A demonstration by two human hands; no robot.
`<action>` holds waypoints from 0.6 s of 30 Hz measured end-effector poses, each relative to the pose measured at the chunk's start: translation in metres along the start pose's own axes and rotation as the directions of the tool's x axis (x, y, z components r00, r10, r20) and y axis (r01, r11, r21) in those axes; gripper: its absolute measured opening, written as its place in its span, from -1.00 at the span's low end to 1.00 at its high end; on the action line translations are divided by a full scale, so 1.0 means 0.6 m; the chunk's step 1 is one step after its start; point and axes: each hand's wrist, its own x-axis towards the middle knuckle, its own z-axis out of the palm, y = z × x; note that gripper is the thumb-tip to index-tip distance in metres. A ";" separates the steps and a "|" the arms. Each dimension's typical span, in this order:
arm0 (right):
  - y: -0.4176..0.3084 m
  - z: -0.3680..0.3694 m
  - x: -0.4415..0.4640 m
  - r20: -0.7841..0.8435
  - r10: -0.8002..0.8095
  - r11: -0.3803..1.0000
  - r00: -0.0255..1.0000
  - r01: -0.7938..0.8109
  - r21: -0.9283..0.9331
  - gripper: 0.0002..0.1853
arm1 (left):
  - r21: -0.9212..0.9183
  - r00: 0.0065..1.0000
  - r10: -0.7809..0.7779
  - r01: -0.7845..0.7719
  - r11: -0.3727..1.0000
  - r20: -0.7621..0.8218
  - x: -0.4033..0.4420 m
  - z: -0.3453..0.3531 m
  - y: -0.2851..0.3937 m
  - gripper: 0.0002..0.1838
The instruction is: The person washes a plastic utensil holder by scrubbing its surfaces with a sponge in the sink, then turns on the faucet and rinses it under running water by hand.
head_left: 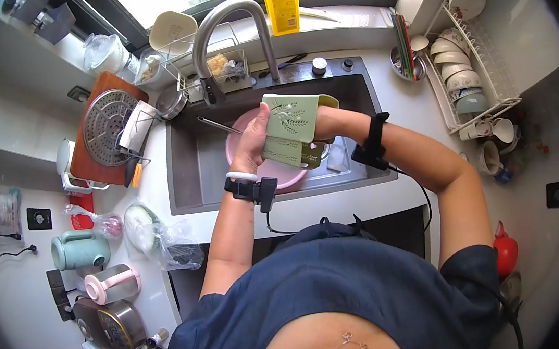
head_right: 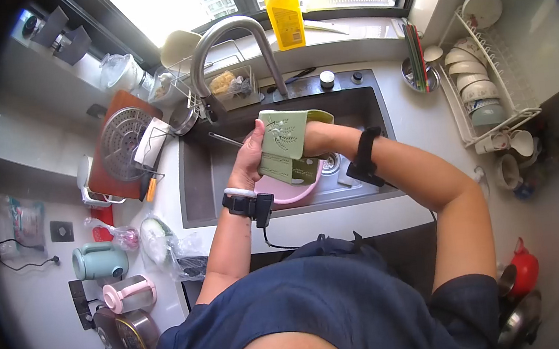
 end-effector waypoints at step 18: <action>0.067 0.086 0.051 -0.123 0.310 0.223 0.943 0.054 0.973 -0.73 | 0.187 0.999 0.052 -0.051 0.981 0.000 -0.019 0.011 0.025 -0.28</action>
